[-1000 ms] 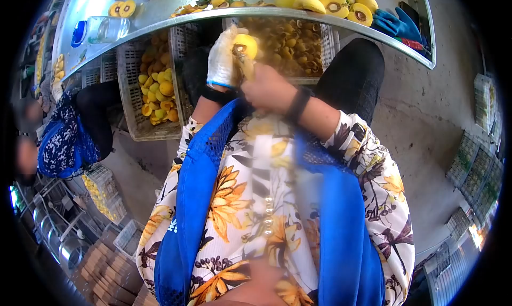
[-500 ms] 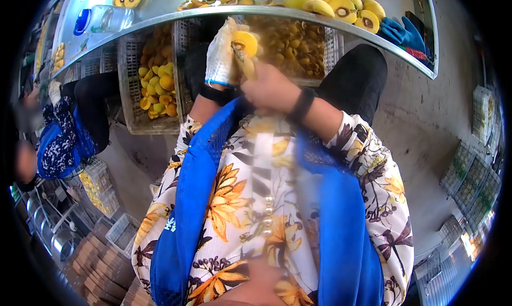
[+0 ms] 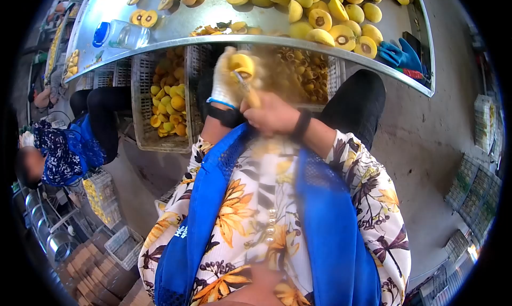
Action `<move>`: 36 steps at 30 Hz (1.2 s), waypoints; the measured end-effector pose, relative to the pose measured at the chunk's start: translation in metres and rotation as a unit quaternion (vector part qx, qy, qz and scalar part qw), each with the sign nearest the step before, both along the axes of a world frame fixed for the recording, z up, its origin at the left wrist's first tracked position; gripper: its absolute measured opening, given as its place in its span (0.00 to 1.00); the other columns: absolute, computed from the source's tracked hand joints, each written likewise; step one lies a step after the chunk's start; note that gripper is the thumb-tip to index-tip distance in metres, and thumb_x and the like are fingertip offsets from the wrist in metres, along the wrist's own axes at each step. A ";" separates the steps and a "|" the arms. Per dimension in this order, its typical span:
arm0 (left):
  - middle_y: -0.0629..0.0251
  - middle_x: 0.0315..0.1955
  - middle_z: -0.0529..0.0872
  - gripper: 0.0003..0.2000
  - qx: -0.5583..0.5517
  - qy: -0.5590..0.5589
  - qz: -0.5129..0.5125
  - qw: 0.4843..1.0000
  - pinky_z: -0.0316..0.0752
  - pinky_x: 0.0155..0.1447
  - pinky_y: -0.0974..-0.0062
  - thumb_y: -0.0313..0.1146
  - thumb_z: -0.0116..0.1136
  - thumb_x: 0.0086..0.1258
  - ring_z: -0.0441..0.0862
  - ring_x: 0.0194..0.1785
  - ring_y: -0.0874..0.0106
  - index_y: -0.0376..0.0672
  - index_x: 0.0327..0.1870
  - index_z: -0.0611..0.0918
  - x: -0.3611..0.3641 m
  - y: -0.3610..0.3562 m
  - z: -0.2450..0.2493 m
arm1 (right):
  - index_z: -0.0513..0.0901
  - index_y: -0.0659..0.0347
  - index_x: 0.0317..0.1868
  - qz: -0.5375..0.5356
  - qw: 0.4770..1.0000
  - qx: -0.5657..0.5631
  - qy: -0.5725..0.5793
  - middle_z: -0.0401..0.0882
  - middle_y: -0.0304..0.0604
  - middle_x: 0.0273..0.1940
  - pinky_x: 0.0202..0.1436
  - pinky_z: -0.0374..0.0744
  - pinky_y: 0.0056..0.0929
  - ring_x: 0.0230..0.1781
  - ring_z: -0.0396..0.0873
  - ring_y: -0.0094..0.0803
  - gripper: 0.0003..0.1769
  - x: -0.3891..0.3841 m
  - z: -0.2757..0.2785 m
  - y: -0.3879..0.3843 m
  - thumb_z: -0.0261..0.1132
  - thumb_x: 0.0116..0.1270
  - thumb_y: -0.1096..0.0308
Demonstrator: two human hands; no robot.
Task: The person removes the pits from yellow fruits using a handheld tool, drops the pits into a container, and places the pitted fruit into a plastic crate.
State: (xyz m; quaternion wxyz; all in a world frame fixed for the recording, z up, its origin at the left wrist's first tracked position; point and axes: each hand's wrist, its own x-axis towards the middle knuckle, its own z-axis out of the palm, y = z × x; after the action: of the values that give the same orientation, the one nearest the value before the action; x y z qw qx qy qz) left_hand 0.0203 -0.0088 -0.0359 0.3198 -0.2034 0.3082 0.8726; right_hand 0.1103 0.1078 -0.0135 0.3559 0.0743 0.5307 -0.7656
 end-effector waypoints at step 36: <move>0.56 0.54 0.77 0.22 -0.290 0.402 -0.056 0.867 0.77 0.49 0.72 0.35 0.58 0.65 0.79 0.51 0.66 0.41 0.60 0.72 0.036 0.003 0.035 | 0.75 0.66 0.53 -0.222 0.943 0.154 0.196 0.82 0.44 0.40 0.44 0.77 0.26 0.40 0.80 0.28 0.25 -0.031 -0.002 0.042 0.65 0.60 0.58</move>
State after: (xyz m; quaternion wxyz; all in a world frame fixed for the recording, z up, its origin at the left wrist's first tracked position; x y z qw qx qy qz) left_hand 0.0561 -0.0063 -0.0009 0.1434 0.0990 0.6598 0.7309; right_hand 0.0795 0.1498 -0.0153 0.0499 0.0922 0.6716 -0.7334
